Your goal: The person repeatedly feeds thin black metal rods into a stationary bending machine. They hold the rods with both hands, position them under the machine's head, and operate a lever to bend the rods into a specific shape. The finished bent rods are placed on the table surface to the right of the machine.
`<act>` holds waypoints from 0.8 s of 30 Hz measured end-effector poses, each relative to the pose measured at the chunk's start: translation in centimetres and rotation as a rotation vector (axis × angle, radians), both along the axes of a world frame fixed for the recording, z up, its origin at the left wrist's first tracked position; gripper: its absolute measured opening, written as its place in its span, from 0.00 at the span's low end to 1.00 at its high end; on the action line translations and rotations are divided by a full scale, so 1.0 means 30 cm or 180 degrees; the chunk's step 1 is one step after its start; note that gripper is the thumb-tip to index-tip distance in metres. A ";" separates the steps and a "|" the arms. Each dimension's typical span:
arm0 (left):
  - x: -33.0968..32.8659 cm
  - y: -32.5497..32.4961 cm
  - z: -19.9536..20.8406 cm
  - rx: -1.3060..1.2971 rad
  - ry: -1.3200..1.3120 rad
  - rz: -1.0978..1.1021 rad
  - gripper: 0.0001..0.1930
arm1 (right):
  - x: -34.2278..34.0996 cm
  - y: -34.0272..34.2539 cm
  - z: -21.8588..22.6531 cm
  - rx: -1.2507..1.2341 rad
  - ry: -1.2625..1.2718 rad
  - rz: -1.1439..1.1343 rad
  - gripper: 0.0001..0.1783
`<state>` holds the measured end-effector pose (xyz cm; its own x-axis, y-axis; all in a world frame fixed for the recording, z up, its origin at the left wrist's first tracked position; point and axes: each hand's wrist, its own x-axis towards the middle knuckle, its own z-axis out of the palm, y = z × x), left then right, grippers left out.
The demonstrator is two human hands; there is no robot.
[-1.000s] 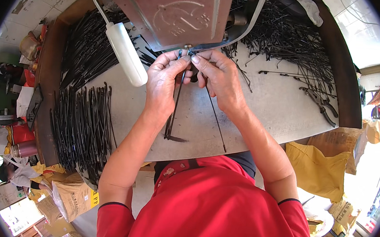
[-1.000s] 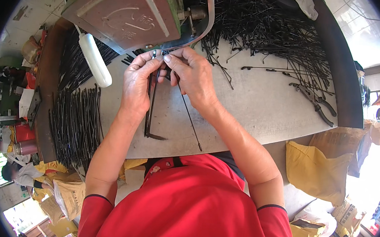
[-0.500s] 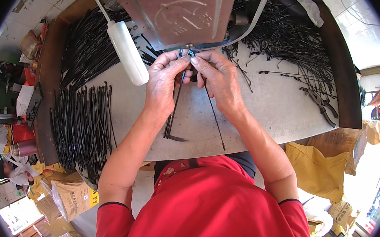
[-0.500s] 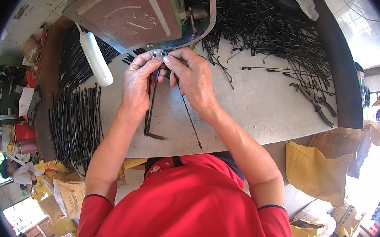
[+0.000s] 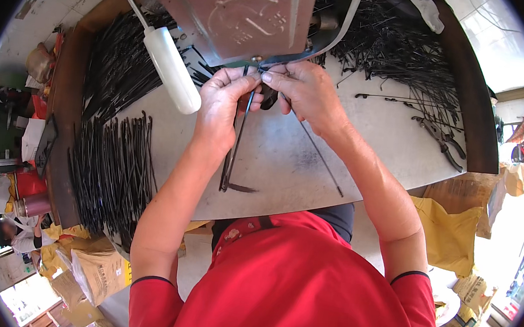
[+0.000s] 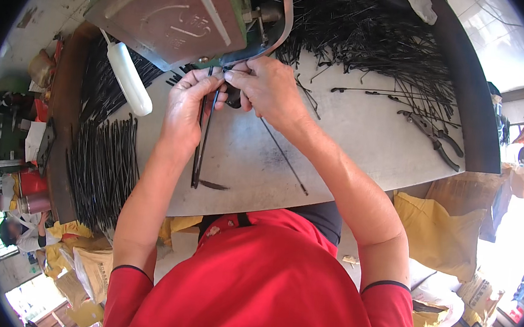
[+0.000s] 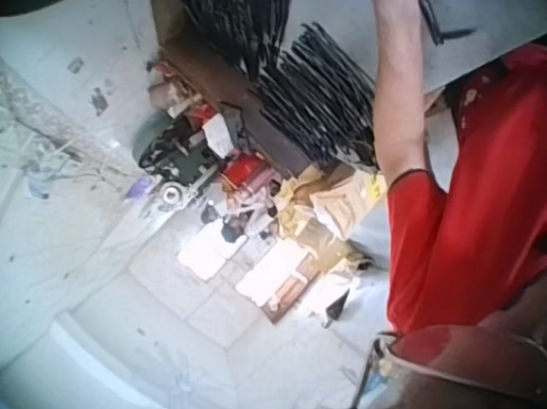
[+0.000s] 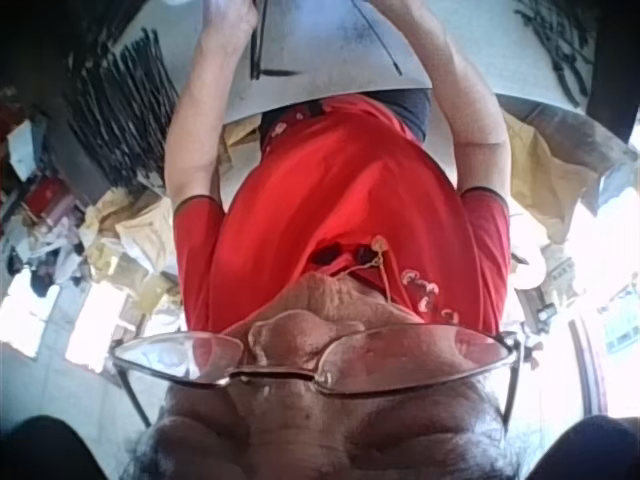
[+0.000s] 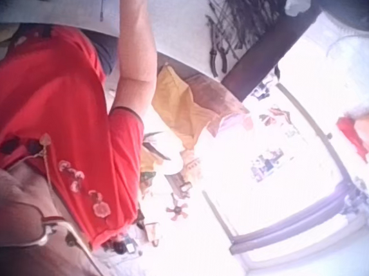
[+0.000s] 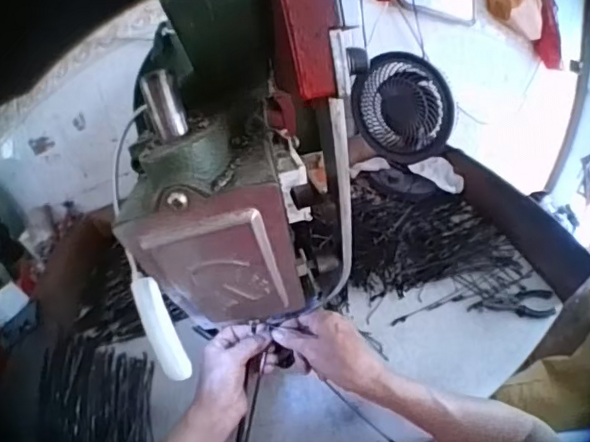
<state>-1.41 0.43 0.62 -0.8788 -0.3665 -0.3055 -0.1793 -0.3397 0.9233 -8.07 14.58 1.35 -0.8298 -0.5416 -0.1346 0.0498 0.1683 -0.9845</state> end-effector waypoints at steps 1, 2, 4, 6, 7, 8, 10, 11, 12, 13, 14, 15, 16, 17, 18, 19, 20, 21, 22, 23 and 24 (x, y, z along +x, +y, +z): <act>0.008 0.007 0.006 -0.0101 -0.0036 -0.0013 0.08 | -0.003 0.004 -0.009 -0.0029 0.0010 0.0027 0.14; 0.019 0.020 -0.023 -0.0096 0.0190 0.0014 0.08 | 0.006 0.018 -0.008 0.0047 -0.0187 0.0002 0.14; 0.061 0.037 -0.030 0.0003 0.0184 0.0126 0.10 | 0.057 0.042 -0.018 0.0186 -0.0627 -0.0005 0.14; 0.075 0.052 -0.033 0.0131 0.0224 0.0145 0.11 | 0.091 0.045 -0.025 -0.0357 -0.0841 -0.0130 0.15; 0.079 0.058 -0.029 0.0130 0.0291 0.0109 0.12 | 0.103 0.047 -0.030 -0.0627 -0.0951 -0.0203 0.15; 0.083 0.061 -0.029 0.0129 0.0357 0.0074 0.12 | 0.106 0.053 -0.031 -0.0638 -0.1020 -0.0147 0.14; 0.076 0.055 -0.032 0.0082 0.0361 -0.0014 0.12 | 0.094 0.068 -0.015 -0.0664 -0.1102 -0.0011 0.11; 0.072 0.051 -0.033 0.0059 0.0364 -0.0059 0.13 | 0.094 0.068 -0.016 -0.0691 -0.1095 -0.0024 0.11; 0.069 0.049 -0.033 0.0085 0.0381 -0.0083 0.13 | 0.097 0.068 -0.025 -0.0717 -0.1092 -0.0040 0.11; 0.065 0.047 -0.034 0.0112 0.0398 -0.0107 0.13 | 0.098 0.068 -0.029 -0.0742 -0.1089 -0.0055 0.11; 0.061 0.046 -0.033 0.0138 0.0415 -0.0131 0.13 | 0.098 0.068 -0.023 -0.0740 -0.1059 -0.0058 0.11; 0.060 0.045 -0.031 0.0149 0.0430 -0.0148 0.13 | 0.098 0.066 -0.016 -0.0736 -0.1039 -0.0055 0.11; 0.057 0.043 -0.026 0.0160 0.0445 -0.0165 0.13 | 0.099 0.065 -0.012 -0.0732 -0.1019 -0.0052 0.11; 0.055 0.042 -0.024 0.0171 0.0460 -0.0181 0.13 | 0.098 0.066 -0.013 -0.0716 -0.1002 -0.0018 0.10; 0.052 0.040 -0.023 0.0159 0.0473 -0.0202 0.13 | 0.094 0.068 -0.010 -0.0700 -0.0976 0.0019 0.10; 0.049 0.039 -0.023 0.0148 0.0485 -0.0223 0.13 | 0.088 0.070 -0.008 -0.0684 -0.0949 0.0057 0.10; 0.047 0.038 -0.023 0.0136 0.0498 -0.0244 0.13 | 0.082 0.072 -0.005 -0.0663 -0.0967 0.0074 0.10; 0.046 0.036 -0.021 0.0115 0.0472 -0.0269 0.13 | 0.074 0.075 -0.003 -0.0640 -0.0985 0.0089 0.10; 0.045 0.032 -0.016 0.0093 0.0445 -0.0294 0.13 | 0.068 0.078 -0.002 -0.0617 -0.1003 0.0103 0.09; 0.044 0.030 -0.013 0.0071 0.0419 -0.0318 0.13 | 0.063 0.079 -0.002 -0.0621 -0.1024 0.0111 0.09; 0.045 0.030 -0.013 0.0076 0.0413 -0.0322 0.13 | 0.060 0.078 -0.004 -0.0632 -0.1046 0.0118 0.09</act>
